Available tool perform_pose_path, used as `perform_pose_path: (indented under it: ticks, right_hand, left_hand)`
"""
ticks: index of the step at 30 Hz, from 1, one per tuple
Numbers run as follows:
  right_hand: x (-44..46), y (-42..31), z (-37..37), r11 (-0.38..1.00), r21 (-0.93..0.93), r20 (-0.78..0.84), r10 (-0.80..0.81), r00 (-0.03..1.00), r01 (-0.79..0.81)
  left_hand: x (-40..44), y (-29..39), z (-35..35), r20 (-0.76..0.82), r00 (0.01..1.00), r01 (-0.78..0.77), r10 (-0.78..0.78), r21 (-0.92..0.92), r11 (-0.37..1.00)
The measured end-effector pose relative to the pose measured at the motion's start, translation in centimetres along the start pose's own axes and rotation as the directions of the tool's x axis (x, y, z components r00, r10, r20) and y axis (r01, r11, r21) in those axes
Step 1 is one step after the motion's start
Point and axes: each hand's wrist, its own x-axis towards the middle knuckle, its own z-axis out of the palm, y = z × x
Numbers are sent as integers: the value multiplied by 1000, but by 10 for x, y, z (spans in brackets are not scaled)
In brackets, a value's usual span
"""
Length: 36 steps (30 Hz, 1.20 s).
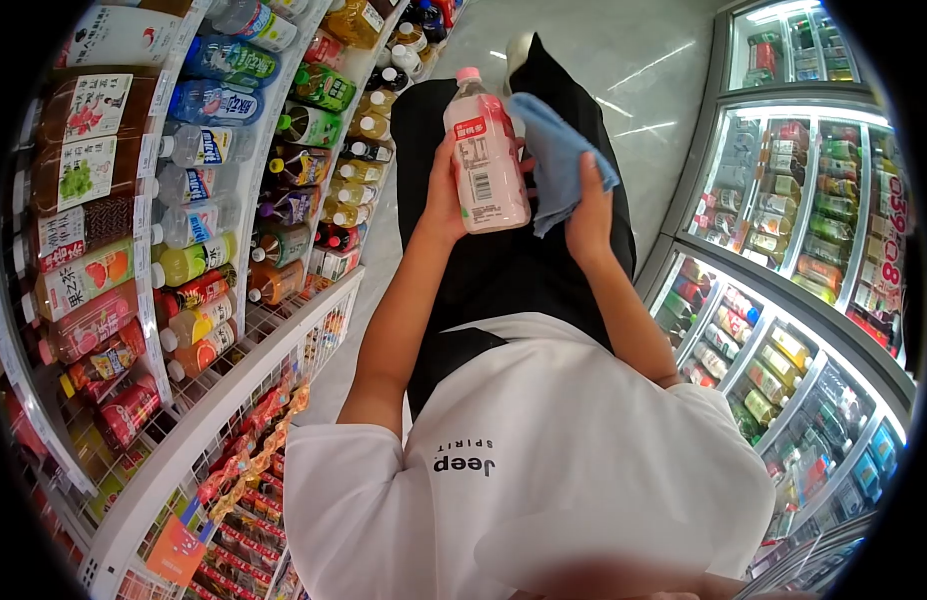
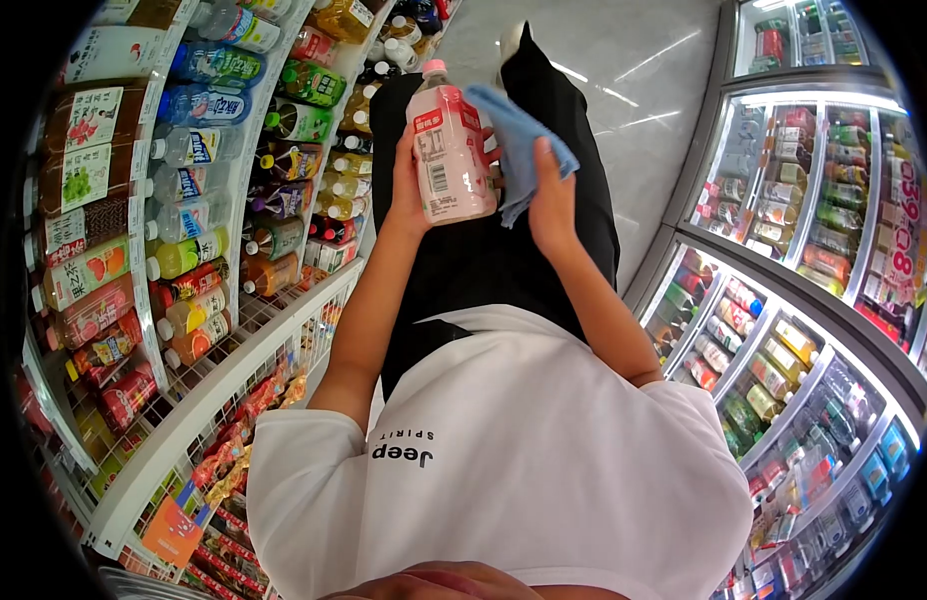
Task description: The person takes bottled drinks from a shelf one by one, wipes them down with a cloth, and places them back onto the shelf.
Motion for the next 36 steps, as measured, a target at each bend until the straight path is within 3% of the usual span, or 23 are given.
perform_pose_path:
  ticks: [1, 2, 4, 7, 10, 11, 12, 14, 18, 23, 29, 32, 36]
  right_hand:
    - [4, -5, 1, 994, 53, -123, -84, 989, 91]
    - [12, -10, -1, 980, 170, -142, -81, 987, 105]
    - [18, -24, 2, 966, 193, -200, -134, 971, 173]
    - [23, -36, 2, 911, -227, -12, -357, 934, 345]
    - [35, -40, 14, 553, -395, 474, -561, 678, 734]
    - [37, -39, 15, 364, -493, 591, -526, 611, 790]
    - [39, -38, 16, 151, -547, 698, -462, 548, 824]
    - [36, -31, 22, 144, -549, 723, -412, 554, 824]
    - [35, -24, 19, 123, -558, 713, -434, 550, 821]
    - [36, -16, 18, 109, -570, 703, -448, 552, 815]
    - [3, -16, 9, 169, -547, 750, -337, 570, 820]
    - [-23, -16, 5, 171, -522, 790, -272, 550, 835]
    - [-44, -10, 1, 151, -522, 807, -233, 543, 839]
  left_hand:
    - [1, -2, 1, 12, 1000, 2, -2, -27, 1000]
    - [1, -1, -1, 21, 1000, 15, -14, -28, 999]
    - [1, 0, -4, 40, 999, 36, -35, -28, 999]
    - [2, 2, -8, 65, 994, 93, -89, -63, 994]
    - [4, 0, -8, 70, 995, 61, -67, 89, 994]
    - [0, -1, -8, 130, 989, 63, -75, 94, 994]
    - [-2, -4, -8, 33, 999, 19, -24, 156, 988]
    - [-1, -13, -14, -146, 984, -56, 103, 295, 954]
    - [-3, -11, -23, -104, 995, 21, 7, 268, 963]
    - [-1, -12, -21, -102, 995, 3, 15, 168, 986]
    - [4, -15, -35, -116, 991, -54, 66, 107, 993]
    - [7, -6, -23, 18, 996, 89, -89, -1, 996]
    - [7, -7, -30, -32, 998, 60, -59, 38, 997]
